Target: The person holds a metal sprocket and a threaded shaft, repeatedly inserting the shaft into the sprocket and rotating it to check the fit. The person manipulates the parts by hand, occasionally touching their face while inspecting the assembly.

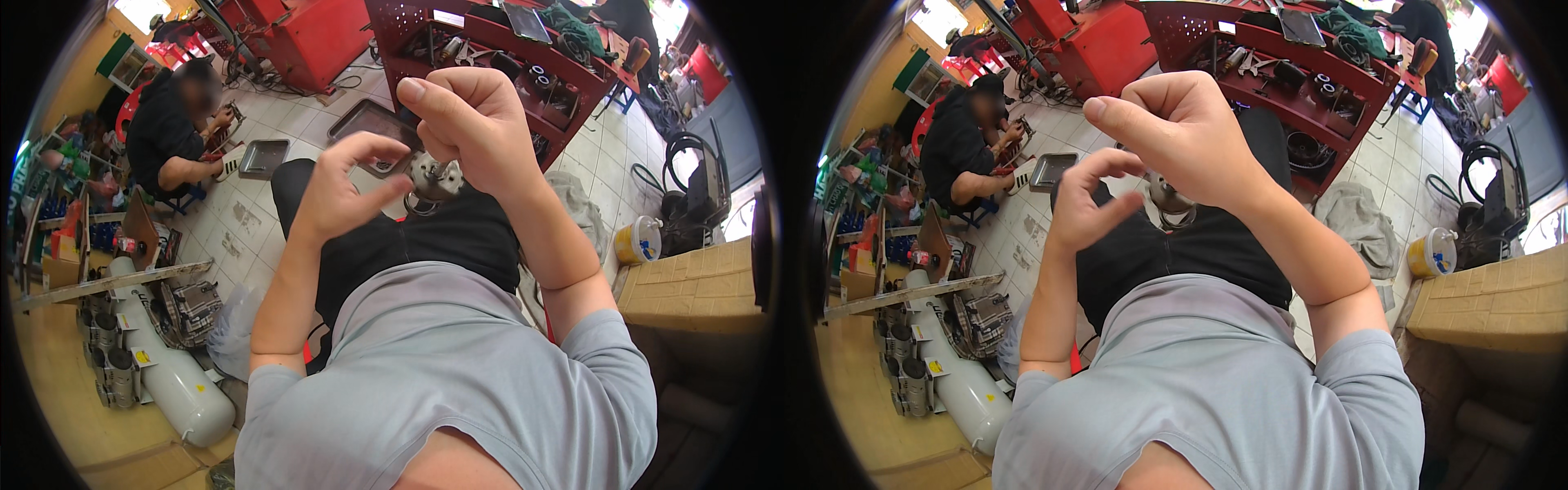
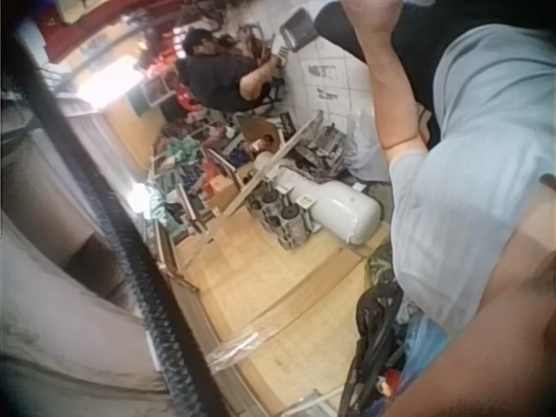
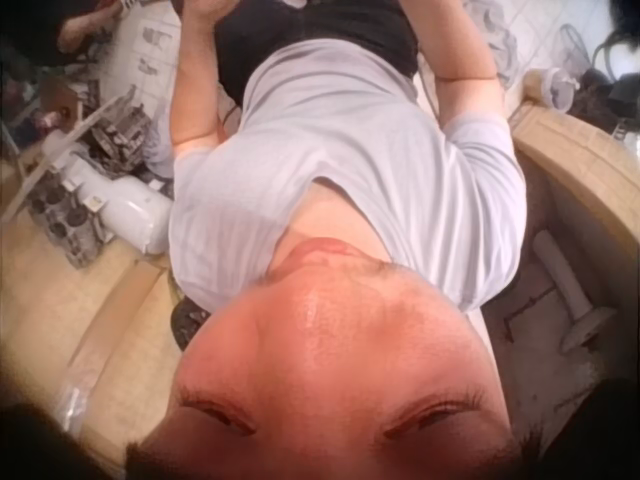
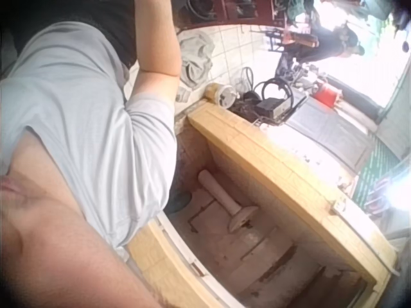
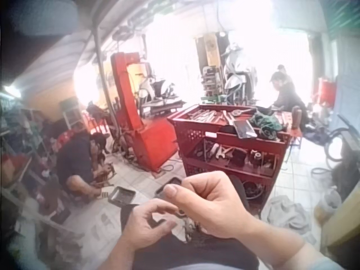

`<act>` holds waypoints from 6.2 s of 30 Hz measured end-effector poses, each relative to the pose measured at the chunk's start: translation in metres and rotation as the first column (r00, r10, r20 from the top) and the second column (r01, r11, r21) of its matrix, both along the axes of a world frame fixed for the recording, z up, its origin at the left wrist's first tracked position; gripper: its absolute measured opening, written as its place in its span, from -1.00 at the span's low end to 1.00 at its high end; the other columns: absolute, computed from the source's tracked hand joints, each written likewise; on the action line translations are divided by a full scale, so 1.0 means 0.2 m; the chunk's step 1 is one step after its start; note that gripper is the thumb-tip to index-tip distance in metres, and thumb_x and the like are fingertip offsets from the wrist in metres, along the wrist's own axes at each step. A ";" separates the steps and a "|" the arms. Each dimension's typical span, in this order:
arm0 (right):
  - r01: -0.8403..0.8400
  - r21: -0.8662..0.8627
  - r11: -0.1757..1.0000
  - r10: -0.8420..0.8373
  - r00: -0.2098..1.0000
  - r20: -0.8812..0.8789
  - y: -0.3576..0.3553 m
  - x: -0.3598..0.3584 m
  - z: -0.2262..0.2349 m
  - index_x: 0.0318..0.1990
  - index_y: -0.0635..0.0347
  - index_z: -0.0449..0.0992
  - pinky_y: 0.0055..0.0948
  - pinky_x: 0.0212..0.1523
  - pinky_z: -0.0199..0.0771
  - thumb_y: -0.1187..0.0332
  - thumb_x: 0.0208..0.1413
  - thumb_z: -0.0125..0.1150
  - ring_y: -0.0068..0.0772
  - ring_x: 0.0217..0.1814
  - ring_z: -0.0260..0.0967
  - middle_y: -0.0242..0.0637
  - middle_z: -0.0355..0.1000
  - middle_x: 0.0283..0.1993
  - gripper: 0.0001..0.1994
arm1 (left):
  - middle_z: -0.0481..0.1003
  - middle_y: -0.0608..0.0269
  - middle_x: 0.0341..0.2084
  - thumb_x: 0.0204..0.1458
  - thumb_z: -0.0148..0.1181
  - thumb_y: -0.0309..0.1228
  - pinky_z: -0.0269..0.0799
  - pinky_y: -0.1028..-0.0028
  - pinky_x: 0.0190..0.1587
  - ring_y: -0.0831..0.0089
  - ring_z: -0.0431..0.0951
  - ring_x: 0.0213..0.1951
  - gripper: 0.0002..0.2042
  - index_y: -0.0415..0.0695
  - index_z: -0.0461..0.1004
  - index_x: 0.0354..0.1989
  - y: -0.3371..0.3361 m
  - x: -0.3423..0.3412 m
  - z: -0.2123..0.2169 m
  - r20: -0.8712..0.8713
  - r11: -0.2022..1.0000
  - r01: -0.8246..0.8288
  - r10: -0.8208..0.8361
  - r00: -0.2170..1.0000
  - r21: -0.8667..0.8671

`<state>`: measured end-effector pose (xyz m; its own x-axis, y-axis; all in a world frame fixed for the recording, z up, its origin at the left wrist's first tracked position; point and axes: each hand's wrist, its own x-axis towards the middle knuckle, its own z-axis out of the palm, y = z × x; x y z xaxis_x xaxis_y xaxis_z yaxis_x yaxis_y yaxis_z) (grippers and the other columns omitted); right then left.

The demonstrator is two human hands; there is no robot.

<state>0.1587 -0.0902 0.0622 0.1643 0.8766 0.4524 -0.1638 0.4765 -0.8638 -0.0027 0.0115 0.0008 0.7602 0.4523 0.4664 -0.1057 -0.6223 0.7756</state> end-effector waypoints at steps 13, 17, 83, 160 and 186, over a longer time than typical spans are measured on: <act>-0.052 -0.021 0.998 0.051 0.997 -0.054 -0.01 0.00 0.01 -0.77 0.19 0.28 -0.66 -0.71 -0.07 0.26 0.11 0.25 -0.84 -0.70 0.02 -0.59 0.15 -0.75 -0.55 | 0.54 0.20 -0.26 -0.14 0.43 -0.39 0.45 0.48 -0.08 0.47 0.54 -0.20 -0.50 -0.22 0.43 0.01 -0.08 0.05 0.01 -0.022 0.995 0.076 -0.074 0.997 0.059; 0.007 0.005 1.000 -0.007 1.000 0.005 0.00 0.00 0.02 -0.76 0.19 0.29 -0.64 -0.71 -0.13 0.28 0.11 0.25 -0.85 -0.69 -0.03 -0.60 0.14 -0.75 -0.56 | 0.55 0.27 -0.29 0.09 0.16 -0.53 0.46 0.55 -0.12 0.57 0.54 -0.24 -0.76 -0.24 0.44 -0.05 0.16 0.04 -0.15 0.223 0.942 -0.267 0.311 0.924 -0.205; 0.015 0.002 1.000 -0.015 1.000 -0.019 -0.02 0.00 0.01 -0.77 0.13 0.26 -0.63 -0.69 -0.18 0.25 0.12 0.26 -0.86 -0.67 -0.09 -0.65 0.08 -0.75 -0.54 | 0.51 0.30 -0.19 -0.31 0.54 -0.32 0.38 0.45 -0.05 0.47 0.51 -0.14 -0.38 -0.14 0.45 0.02 -0.05 0.07 -0.09 0.035 0.996 0.008 -0.004 0.999 -0.094; 0.187 0.268 0.945 -0.175 0.982 -0.067 0.00 -0.03 -0.02 -0.70 0.15 0.17 -0.55 -0.71 -0.32 0.44 0.21 0.09 -0.76 -0.75 -0.23 -0.59 -0.08 -0.74 -0.59 | 0.46 0.05 -0.13 -0.30 0.52 -0.12 0.38 0.34 0.02 0.19 0.49 -0.05 -0.31 -0.27 0.43 0.00 -0.15 0.11 -0.08 0.049 0.979 -0.133 0.126 0.991 0.158; 0.061 0.173 0.983 -0.045 0.994 -0.097 -0.06 -0.04 0.02 -0.69 0.11 0.14 -0.52 -0.71 -0.33 0.41 0.23 0.06 -0.74 -0.75 -0.29 -0.60 -0.12 -0.74 -0.59 | 0.46 0.14 -0.06 -0.29 0.52 -0.29 0.29 0.39 0.12 0.30 0.45 0.02 -0.39 -0.21 0.45 0.00 0.04 0.03 -0.07 0.066 1.000 -0.010 0.009 0.998 0.009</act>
<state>0.1499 -0.1022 0.0662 0.2566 0.7736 0.5794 -0.2092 0.6297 -0.7481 0.0035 0.0189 -0.0126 0.7233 0.4545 0.5199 -0.1504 -0.6310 0.7610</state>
